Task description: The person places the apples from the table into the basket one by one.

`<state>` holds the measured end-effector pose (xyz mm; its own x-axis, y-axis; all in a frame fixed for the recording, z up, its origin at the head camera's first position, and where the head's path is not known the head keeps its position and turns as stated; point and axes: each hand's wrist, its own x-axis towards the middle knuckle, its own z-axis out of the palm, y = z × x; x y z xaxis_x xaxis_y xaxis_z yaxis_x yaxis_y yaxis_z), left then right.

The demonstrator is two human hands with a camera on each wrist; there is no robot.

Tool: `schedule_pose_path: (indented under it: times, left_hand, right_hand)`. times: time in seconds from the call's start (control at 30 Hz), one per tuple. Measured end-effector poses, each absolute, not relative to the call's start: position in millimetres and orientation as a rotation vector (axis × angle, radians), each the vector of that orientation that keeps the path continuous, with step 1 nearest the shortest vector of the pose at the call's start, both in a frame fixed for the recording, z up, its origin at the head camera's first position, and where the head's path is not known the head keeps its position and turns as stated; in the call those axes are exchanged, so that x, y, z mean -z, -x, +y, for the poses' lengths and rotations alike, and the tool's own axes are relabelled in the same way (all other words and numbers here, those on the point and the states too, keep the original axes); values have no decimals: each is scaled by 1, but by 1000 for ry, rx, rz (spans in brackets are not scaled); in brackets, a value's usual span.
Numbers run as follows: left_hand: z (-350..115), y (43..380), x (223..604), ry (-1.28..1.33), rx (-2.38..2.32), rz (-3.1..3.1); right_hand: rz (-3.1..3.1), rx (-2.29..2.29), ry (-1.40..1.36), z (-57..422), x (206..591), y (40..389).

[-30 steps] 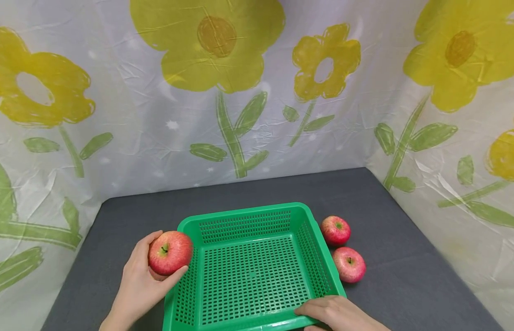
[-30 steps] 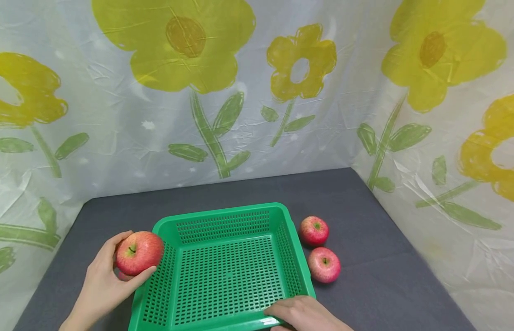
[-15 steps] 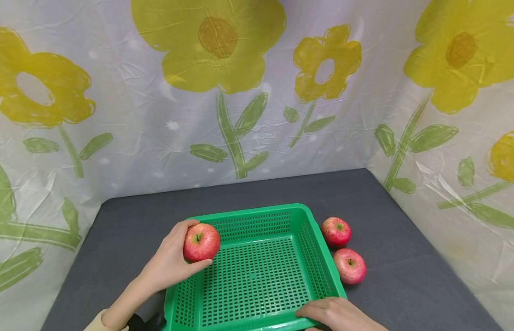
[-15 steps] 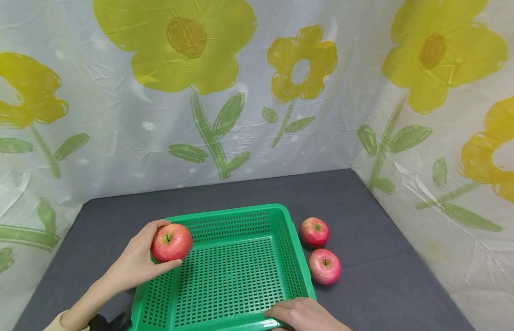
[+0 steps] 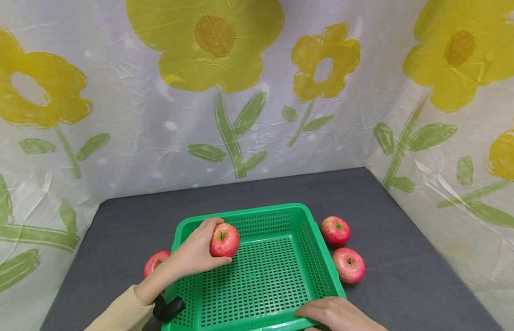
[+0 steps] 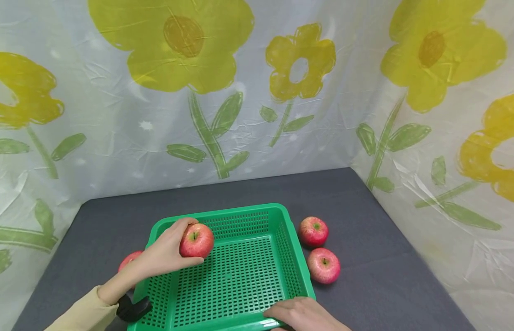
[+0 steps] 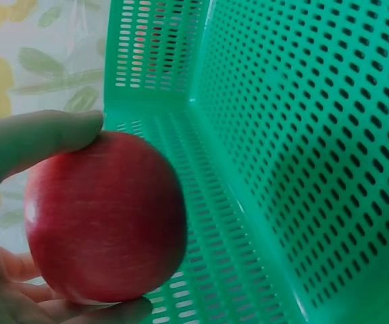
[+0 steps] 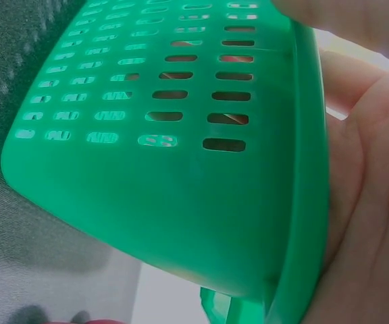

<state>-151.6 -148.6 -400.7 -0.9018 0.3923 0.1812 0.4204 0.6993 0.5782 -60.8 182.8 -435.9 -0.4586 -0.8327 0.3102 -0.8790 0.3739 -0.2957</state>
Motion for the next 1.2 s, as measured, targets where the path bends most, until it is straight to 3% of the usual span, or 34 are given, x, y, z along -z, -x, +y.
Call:
schedule_pose_path:
  times: [1.2]
  left_hand:
    - [-124, 167, 438, 778, 761, -3069]
  right_hand:
    - [-2484, -609, -1555, 183, 439, 61]
